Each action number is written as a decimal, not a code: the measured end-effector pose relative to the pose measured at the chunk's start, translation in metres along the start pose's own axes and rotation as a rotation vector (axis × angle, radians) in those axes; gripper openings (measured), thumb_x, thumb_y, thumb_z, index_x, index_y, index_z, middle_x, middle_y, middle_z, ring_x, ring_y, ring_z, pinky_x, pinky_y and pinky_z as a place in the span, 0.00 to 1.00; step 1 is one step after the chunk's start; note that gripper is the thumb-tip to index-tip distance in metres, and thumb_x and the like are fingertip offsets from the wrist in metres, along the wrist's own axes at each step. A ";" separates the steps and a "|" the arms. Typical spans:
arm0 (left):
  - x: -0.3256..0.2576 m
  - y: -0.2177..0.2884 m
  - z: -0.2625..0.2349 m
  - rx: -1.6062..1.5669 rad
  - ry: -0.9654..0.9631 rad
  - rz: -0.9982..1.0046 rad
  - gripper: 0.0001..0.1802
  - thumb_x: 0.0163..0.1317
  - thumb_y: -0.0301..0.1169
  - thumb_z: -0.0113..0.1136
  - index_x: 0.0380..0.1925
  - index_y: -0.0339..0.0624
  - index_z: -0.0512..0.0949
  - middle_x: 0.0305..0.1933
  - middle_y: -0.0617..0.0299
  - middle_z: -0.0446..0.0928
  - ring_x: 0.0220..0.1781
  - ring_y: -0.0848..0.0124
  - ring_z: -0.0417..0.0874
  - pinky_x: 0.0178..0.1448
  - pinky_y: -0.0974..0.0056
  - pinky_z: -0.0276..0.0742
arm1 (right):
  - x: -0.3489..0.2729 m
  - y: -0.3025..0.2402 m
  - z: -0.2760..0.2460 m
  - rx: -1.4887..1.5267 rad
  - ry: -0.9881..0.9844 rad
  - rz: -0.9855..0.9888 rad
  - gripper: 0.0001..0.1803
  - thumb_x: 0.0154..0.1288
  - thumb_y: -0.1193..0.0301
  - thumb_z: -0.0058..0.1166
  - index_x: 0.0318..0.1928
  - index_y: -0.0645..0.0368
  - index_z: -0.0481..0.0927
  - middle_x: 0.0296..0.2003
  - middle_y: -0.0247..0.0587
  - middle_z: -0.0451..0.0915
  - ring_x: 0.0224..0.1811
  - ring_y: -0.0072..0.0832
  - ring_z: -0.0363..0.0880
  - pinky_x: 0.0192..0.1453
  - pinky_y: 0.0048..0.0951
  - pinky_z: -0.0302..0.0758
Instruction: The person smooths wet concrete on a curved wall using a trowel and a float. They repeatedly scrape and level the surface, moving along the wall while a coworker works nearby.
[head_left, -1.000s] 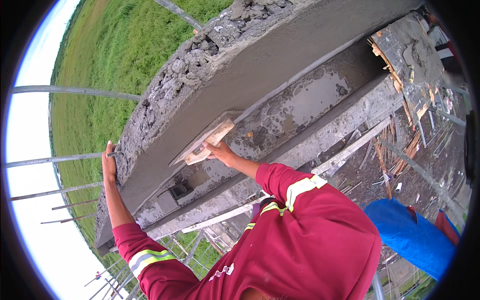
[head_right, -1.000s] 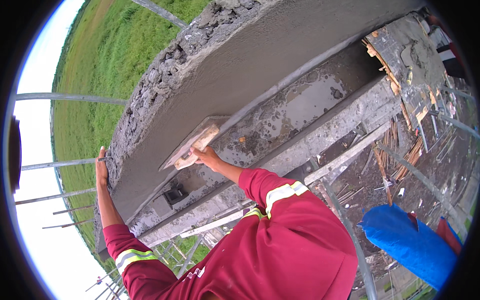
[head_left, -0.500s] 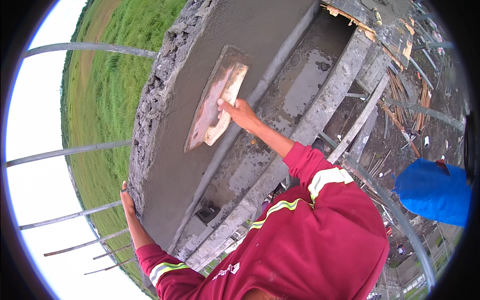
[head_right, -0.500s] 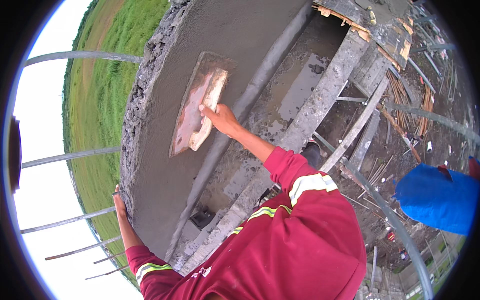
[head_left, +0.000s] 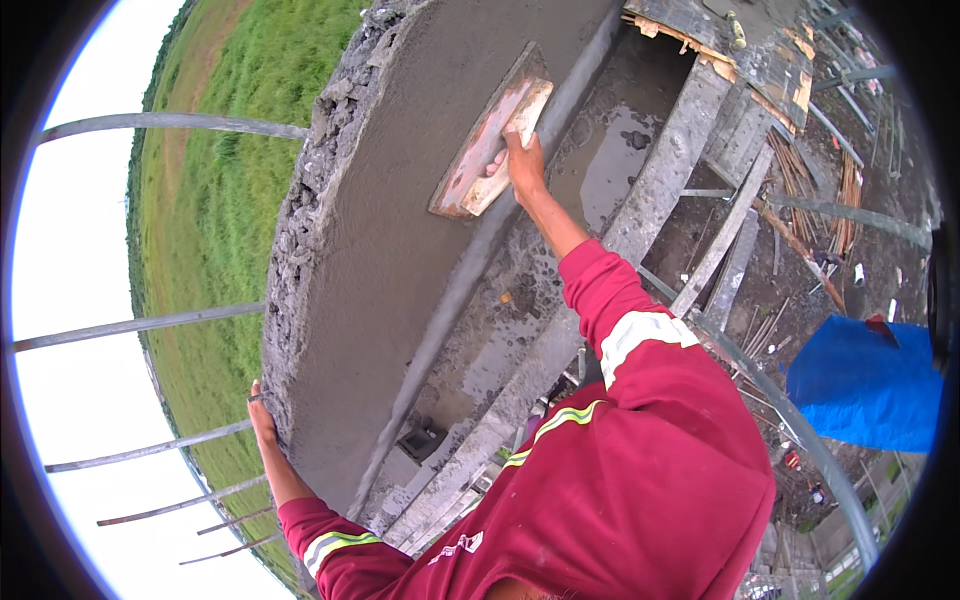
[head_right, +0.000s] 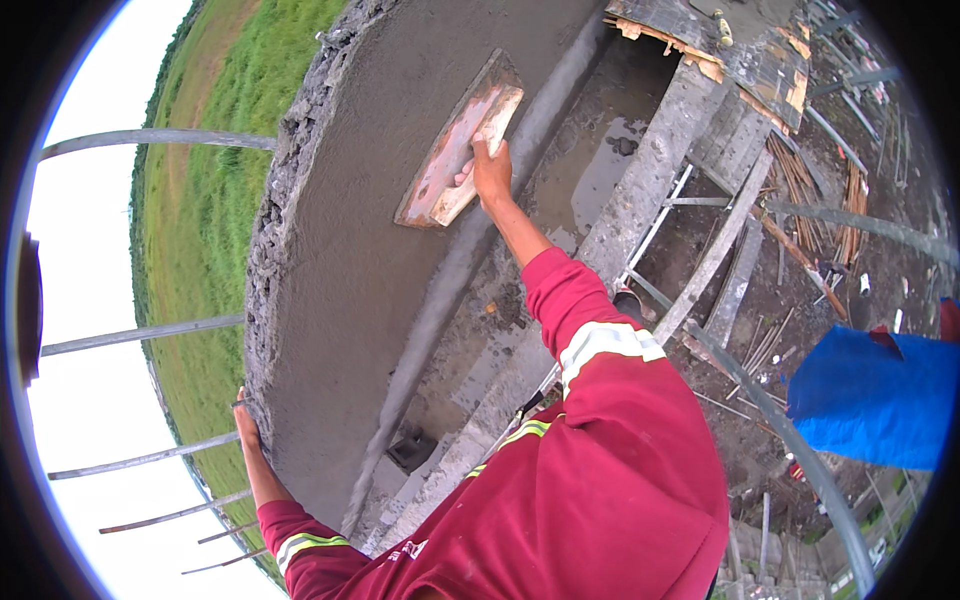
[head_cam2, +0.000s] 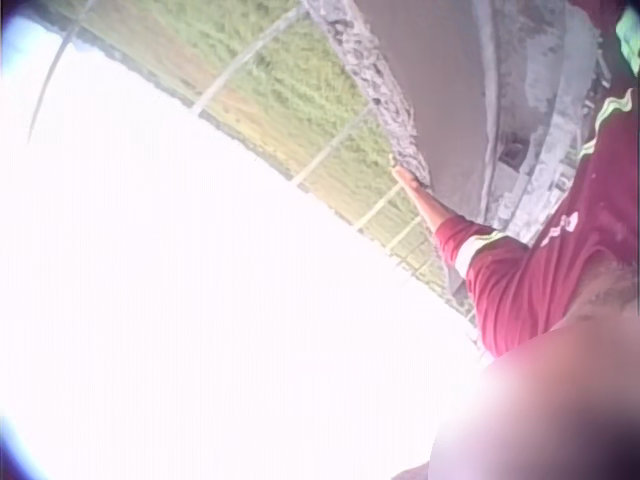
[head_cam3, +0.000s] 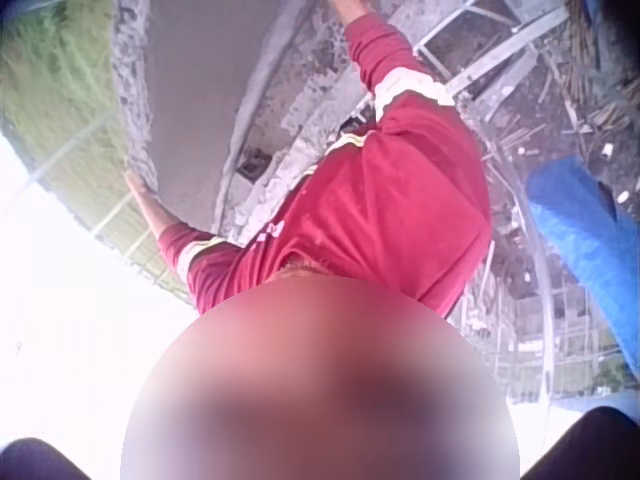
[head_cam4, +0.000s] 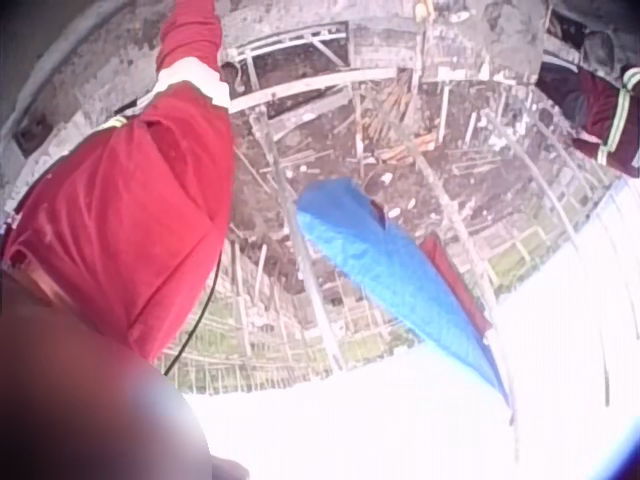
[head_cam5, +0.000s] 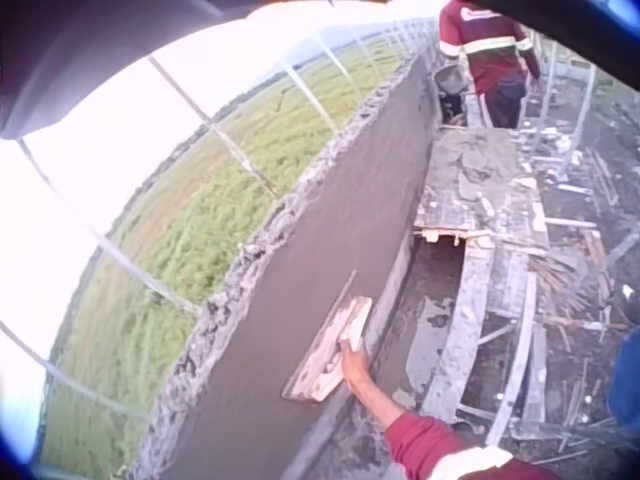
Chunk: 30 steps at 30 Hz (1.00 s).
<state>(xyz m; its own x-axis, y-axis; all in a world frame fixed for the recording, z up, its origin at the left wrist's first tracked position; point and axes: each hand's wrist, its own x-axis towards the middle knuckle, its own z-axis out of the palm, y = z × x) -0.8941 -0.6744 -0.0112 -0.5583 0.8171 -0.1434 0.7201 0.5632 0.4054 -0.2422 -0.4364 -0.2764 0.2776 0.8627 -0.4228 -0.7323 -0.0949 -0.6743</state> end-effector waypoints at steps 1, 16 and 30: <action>-0.002 0.004 0.001 0.003 0.012 -0.028 0.32 0.78 0.47 0.43 0.65 0.27 0.72 0.65 0.49 0.77 0.67 0.63 0.74 0.71 0.61 0.65 | -0.016 0.013 0.002 -0.004 -0.029 -0.009 0.21 0.76 0.55 0.52 0.50 0.61 0.67 0.22 0.37 0.72 0.18 0.30 0.77 0.24 0.33 0.80; 0.002 -0.008 -0.004 0.108 0.015 0.080 0.30 0.79 0.43 0.39 0.69 0.32 0.69 0.72 0.49 0.71 0.75 0.59 0.67 0.78 0.59 0.58 | -0.025 -0.078 0.064 -0.440 -0.079 -0.537 0.24 0.76 0.53 0.52 0.49 0.66 0.69 0.27 0.52 0.79 0.26 0.43 0.81 0.30 0.42 0.77; 0.002 -0.014 -0.004 -0.200 -0.036 -0.084 0.30 0.78 0.45 0.45 0.67 0.32 0.72 0.64 0.53 0.77 0.64 0.65 0.76 0.71 0.62 0.66 | 0.048 0.013 -0.038 0.096 0.017 0.125 0.15 0.77 0.59 0.49 0.51 0.56 0.66 0.24 0.37 0.71 0.19 0.29 0.74 0.23 0.35 0.79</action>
<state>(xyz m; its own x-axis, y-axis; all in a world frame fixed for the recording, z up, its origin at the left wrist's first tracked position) -0.9067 -0.6808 -0.0133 -0.5949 0.7746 -0.2147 0.5740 0.5964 0.5611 -0.2147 -0.4150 -0.3280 0.1899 0.8385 -0.5107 -0.8180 -0.1525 -0.5546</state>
